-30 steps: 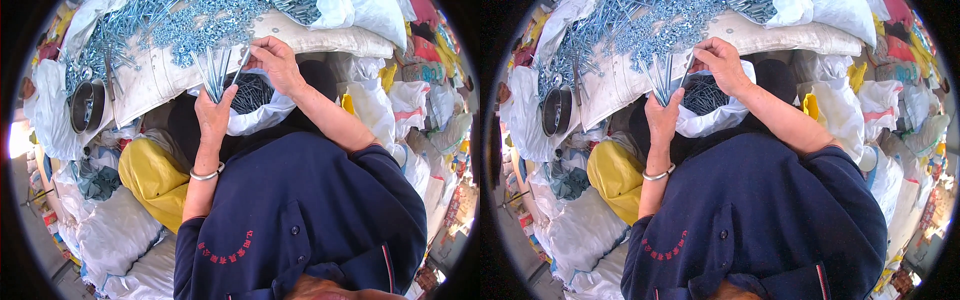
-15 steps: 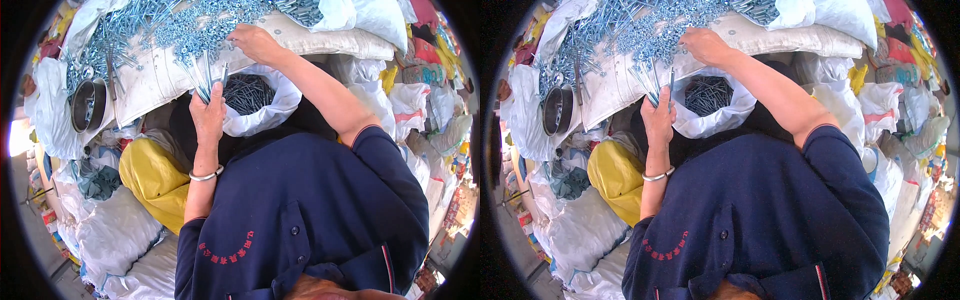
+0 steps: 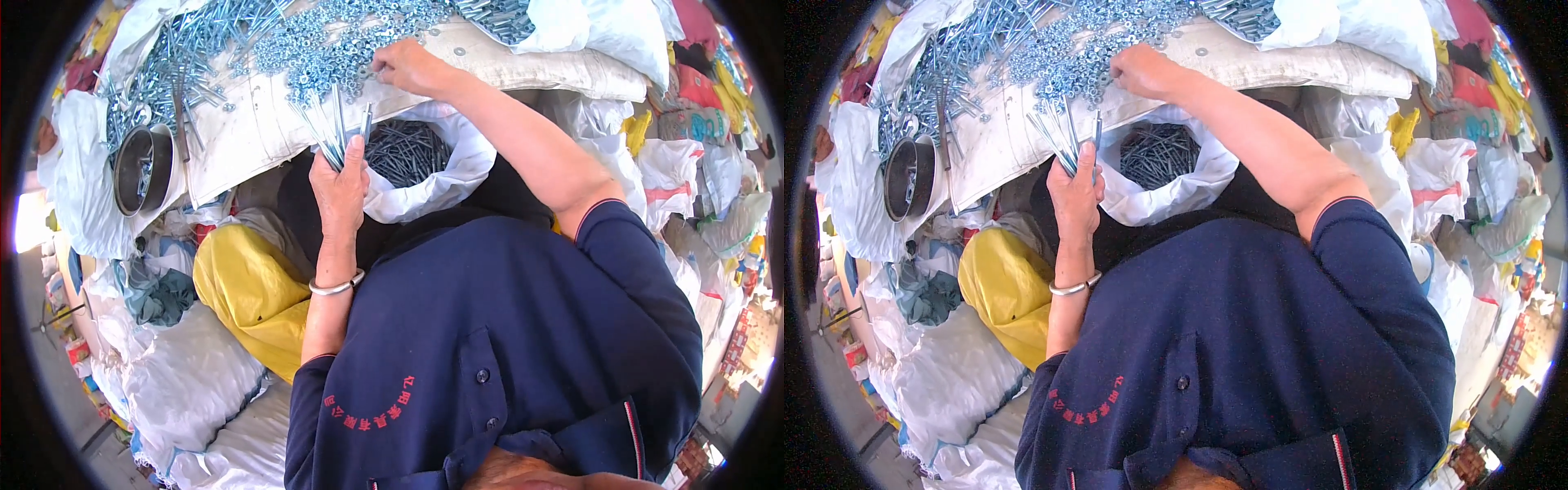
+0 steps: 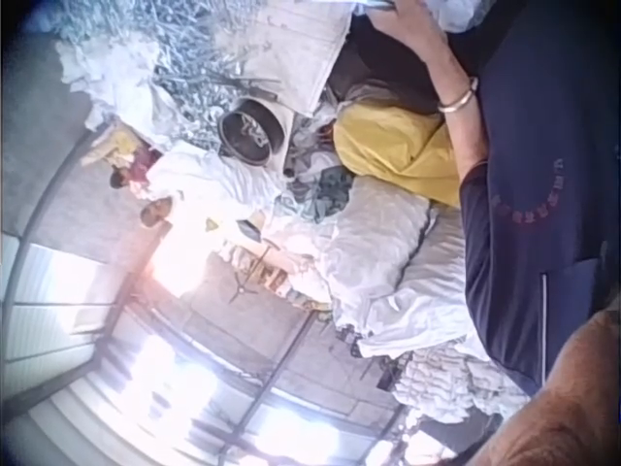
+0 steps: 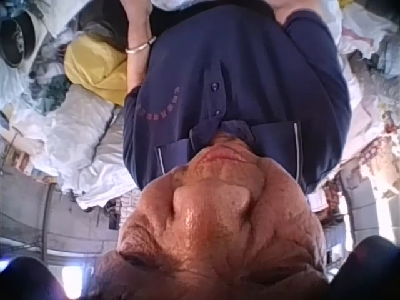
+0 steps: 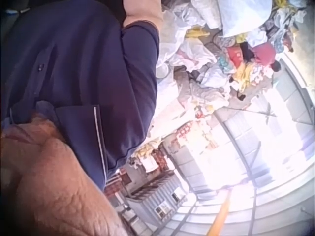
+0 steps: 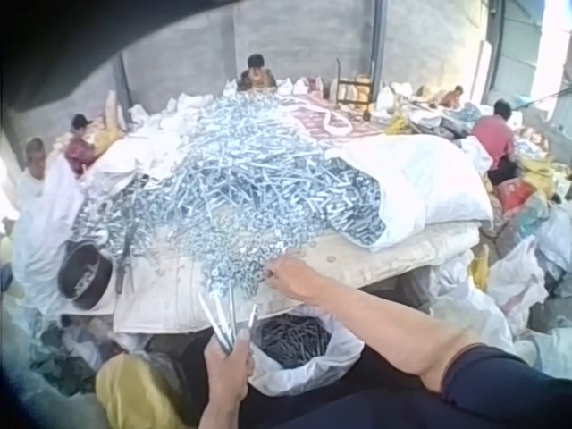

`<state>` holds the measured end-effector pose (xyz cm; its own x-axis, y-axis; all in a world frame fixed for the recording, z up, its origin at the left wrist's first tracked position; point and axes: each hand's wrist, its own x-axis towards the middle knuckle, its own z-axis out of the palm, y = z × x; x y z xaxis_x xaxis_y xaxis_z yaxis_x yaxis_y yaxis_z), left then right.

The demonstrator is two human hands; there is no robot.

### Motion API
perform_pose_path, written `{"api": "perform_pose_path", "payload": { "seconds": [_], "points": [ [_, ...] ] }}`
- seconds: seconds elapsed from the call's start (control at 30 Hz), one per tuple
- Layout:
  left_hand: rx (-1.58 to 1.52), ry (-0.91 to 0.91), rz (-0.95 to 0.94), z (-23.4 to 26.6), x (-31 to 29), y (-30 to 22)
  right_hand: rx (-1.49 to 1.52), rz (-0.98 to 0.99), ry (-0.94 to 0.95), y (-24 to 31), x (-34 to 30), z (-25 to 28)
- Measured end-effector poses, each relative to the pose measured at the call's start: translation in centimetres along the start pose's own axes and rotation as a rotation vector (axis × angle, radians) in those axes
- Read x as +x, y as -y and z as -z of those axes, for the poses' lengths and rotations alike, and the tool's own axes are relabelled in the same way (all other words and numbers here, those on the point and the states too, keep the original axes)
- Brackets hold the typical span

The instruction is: The person assembles washers and nuts onto long metal bolts by hand, picking up components from sacks and threading them onto the bolts.

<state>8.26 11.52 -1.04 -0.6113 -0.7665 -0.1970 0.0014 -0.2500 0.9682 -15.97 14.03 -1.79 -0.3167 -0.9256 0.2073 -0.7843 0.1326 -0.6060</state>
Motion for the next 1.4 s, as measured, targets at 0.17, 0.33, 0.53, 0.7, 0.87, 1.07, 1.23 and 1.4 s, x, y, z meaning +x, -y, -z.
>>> {"api": "perform_pose_path", "payload": {
  "seconds": [0.17,0.33,0.53,0.7,0.87,1.07,1.23,1.4],
  "points": [
    [0.005,0.007,-0.008,-0.1,0.2,0.1,-0.335,0.050,-0.033,-1.0,0.4,-1.8],
    [-0.018,0.000,0.010,0.4,0.4,0.8,-0.107,0.201,-0.068,0.2,0.0,-1.0],
    [-0.020,0.021,0.012,0.1,0.5,0.7,0.681,-0.144,0.056,5.0,-3.6,1.2],
    [-0.015,0.018,-0.010,0.0,0.3,0.5,0.679,-0.111,0.001,7.0,-6.0,1.2],
    [0.215,-0.040,-0.140,0.5,0.9,1.7,0.315,0.071,-0.169,7.5,-7.3,0.8],
    [0.332,-0.105,-0.104,0.9,1.0,2.3,0.032,0.398,-0.265,6.6,-7.5,-0.4],
    [0.081,-0.065,0.007,0.1,0.5,1.0,-0.337,0.417,-0.405,1.5,-1.7,1.4],
    [0.076,-0.061,-0.003,-0.5,0.2,0.7,-0.552,0.338,-0.336,-0.4,1.5,-0.3]
  ]
}}
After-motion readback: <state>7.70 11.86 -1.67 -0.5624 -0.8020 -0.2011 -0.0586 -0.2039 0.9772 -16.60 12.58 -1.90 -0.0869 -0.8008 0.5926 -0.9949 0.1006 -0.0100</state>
